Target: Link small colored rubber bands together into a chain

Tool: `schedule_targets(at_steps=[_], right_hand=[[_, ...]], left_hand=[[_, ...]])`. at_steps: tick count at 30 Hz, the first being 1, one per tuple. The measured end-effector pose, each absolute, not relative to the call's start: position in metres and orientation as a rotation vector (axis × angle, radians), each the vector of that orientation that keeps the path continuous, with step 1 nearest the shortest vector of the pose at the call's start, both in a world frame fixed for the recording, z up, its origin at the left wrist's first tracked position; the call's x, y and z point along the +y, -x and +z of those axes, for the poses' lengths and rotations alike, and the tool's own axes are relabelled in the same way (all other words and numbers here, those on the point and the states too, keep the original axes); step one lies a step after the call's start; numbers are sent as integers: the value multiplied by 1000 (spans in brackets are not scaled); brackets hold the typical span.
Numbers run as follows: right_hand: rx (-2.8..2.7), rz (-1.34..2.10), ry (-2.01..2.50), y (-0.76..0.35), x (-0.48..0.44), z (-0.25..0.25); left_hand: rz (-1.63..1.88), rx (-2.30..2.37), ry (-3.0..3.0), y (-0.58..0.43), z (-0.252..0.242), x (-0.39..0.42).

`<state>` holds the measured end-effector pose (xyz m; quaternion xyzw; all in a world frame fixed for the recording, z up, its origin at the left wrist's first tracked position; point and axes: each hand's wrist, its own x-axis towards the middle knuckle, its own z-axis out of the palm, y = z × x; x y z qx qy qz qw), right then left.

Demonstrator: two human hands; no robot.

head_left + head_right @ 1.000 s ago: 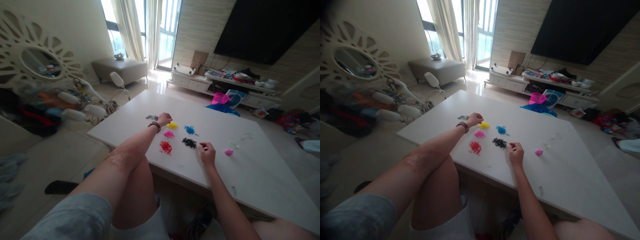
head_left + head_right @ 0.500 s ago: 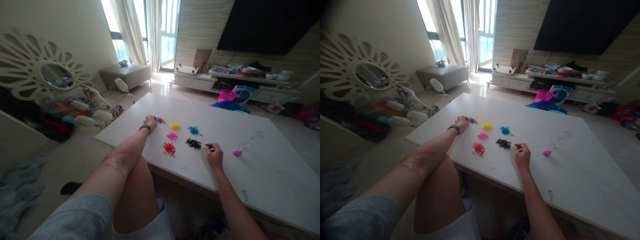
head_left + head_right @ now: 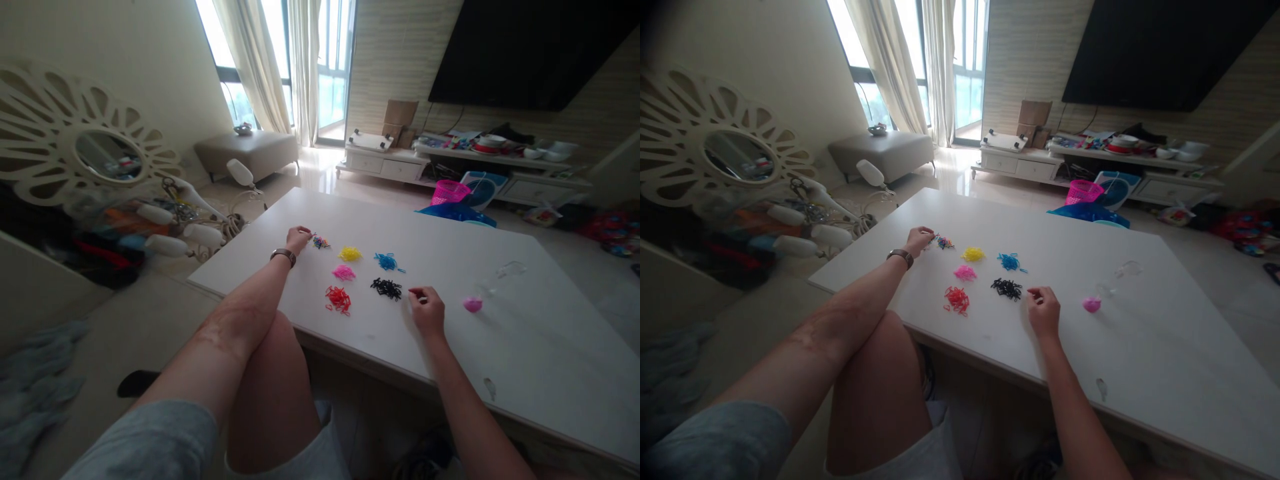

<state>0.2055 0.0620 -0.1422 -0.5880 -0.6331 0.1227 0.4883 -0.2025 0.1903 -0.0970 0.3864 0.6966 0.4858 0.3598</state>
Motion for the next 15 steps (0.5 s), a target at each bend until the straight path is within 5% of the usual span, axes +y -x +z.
schedule_targets(at_steps=[15], right_hand=[[-1569,298,1443,-209,65,-147]], left_hand=[[1420,1458,-379,206,-83,189]])
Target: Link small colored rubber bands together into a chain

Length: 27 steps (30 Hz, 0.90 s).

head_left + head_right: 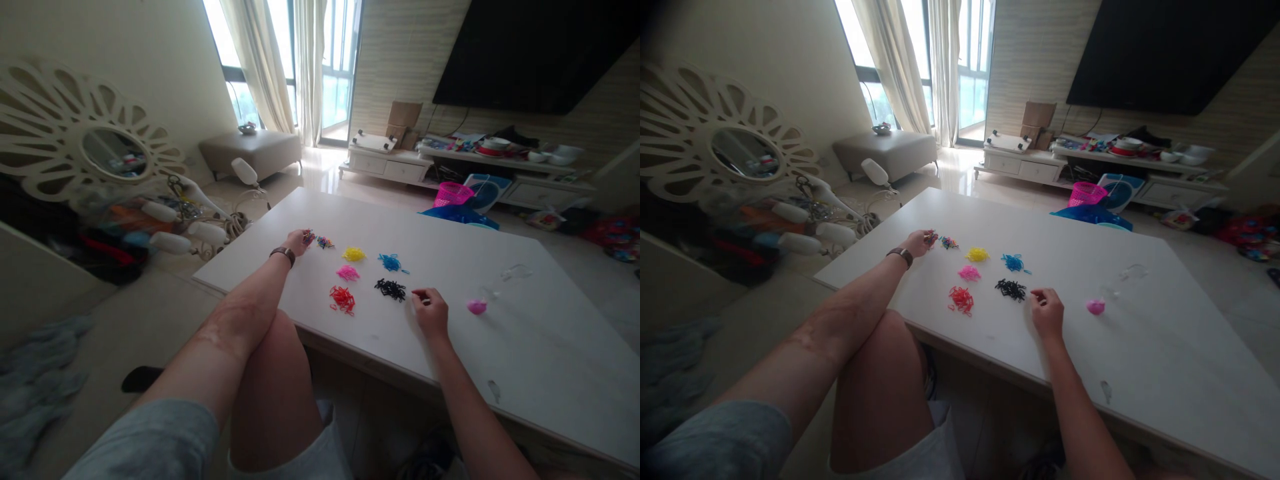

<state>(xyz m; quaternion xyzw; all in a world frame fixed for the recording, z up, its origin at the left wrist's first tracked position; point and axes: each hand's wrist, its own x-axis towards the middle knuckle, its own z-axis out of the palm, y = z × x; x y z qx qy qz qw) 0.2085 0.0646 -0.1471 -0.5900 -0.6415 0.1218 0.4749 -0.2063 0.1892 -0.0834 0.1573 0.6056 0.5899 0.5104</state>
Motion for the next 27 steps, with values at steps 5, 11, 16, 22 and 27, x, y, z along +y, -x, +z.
schedule_targets(at_steps=[5,11,16,22,27], right_hand=[[-1575,293,1444,-209,65,-147],[-1585,292,1445,-208,65,-147],[-1590,286,1450,-208,65,-146],[-1601,298,1450,-207,65,-146],[-1604,308,1452,-207,65,-145]], left_hand=[[1361,1411,-300,210,-82,186],[1335,1432,-351,207,-85,181],[1366,1437,-464,207,-89,176],[1382,1450,-548,213,-91,172],[1363,1467,-556,215,-90,173]])
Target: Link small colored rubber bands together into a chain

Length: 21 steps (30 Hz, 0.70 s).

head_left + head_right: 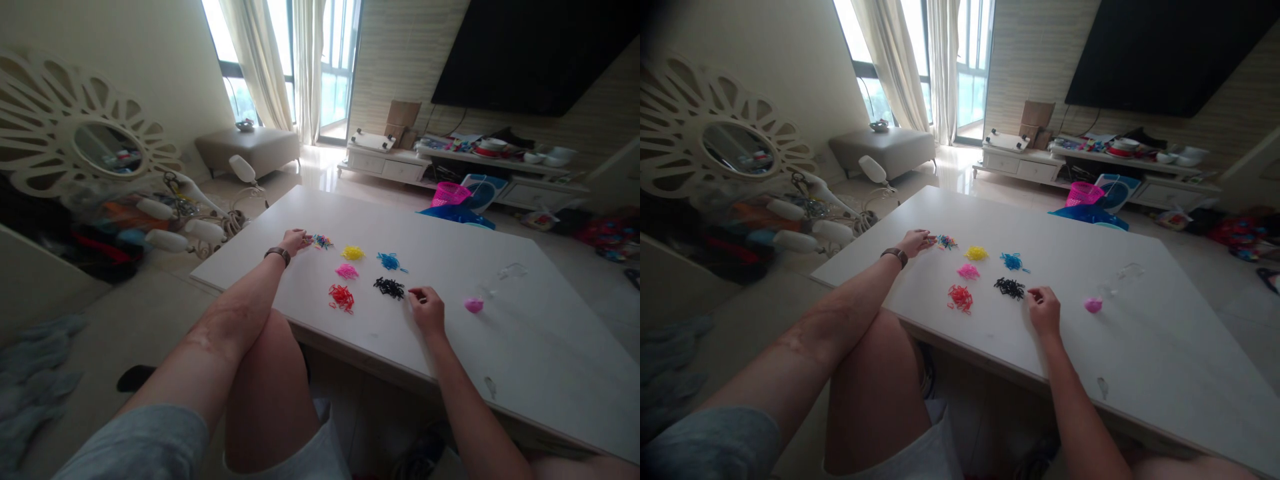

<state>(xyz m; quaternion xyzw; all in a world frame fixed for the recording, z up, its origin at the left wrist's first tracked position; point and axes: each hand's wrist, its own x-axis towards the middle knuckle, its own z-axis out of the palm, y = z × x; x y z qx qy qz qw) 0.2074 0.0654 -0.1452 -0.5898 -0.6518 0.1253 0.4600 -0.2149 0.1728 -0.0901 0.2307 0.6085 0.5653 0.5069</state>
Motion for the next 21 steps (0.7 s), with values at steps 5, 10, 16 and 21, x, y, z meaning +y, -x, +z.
schedule_targets(at_steps=[5,10,16,21], right_hand=[[-1600,316,1452,-207,65,-144],[-1597,331,1459,-205,64,-143],[-1601,330,1455,-205,63,-142],[-1600,341,1454,-205,63,-141]], left_hand=[[1332,1476,-562,214,-89,176],[1330,1487,-606,210,-89,176],[1328,1448,-658,206,-88,172],[1244,1464,-836,204,-86,168]])
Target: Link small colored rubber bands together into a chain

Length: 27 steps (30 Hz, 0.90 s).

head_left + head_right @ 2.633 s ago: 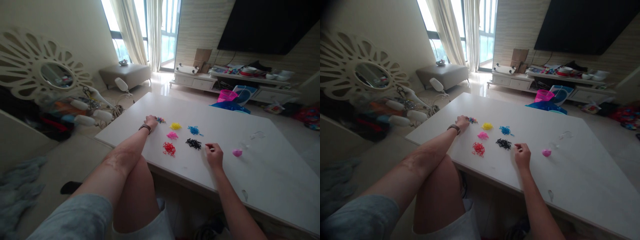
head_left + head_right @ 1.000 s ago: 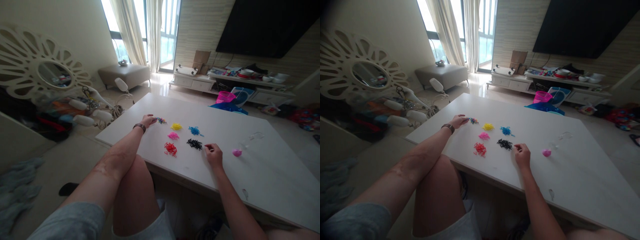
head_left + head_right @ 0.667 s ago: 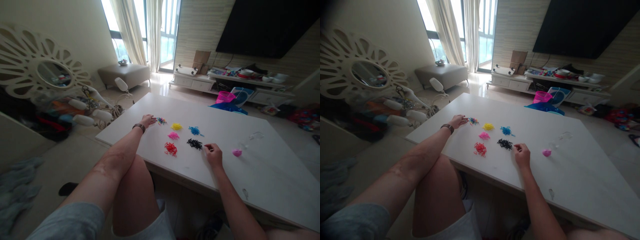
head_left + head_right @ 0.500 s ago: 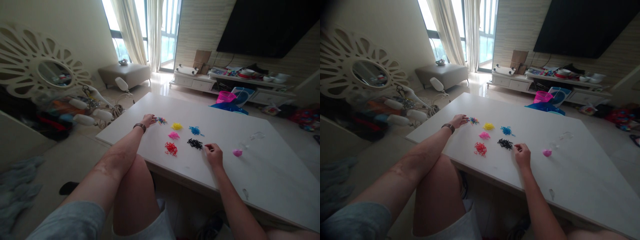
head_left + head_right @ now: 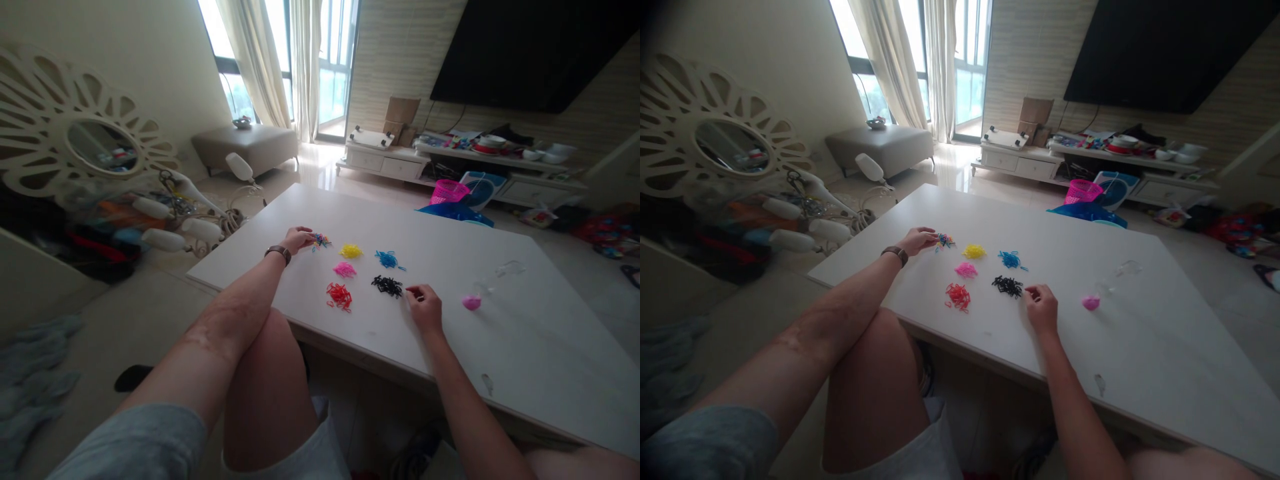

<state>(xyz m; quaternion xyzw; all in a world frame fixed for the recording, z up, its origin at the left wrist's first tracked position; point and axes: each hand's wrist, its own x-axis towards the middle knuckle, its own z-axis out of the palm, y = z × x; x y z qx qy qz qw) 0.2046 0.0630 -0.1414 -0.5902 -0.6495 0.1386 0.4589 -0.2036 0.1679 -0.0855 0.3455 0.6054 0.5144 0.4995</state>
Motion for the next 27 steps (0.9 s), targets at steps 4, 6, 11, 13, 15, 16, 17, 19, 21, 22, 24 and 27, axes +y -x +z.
schedule_targets(at_steps=[4,6,11,13,15,16,17,19,21,22,24,27], right_hand=[[-1599,338,1455,-205,63,-143],[-1606,338,1452,-205,64,-144],[-1605,336,1448,-206,64,-144],[-1604,342,1446,-206,64,-144],[-1604,345,1444,-206,64,-143],[-1604,343,1444,-206,64,-143],[-1603,340,1443,-205,64,-143],[-1597,332,1443,-205,64,-143],[-1591,321,1438,-205,64,-143],[-1588,313,1432,-205,63,-143],[-1583,276,1406,-206,62,-142],[-1617,136,1320,-200,58,-138]], left_hand=[[1040,1648,-1072,204,-84,167],[975,1710,-1117,205,-84,168],[748,1830,-1288,207,-85,166],[661,1858,-1348,205,-86,165],[588,1881,-1397,203,-86,163],[556,1889,-1418,202,-86,163],[524,1896,-1438,201,-86,163],[467,1903,-1470,199,-86,163],[440,1896,-1503,196,-84,164],[439,1880,-1522,193,-82,165],[453,1824,-1561,186,-76,165],[480,1608,-1677,168,-67,161]])
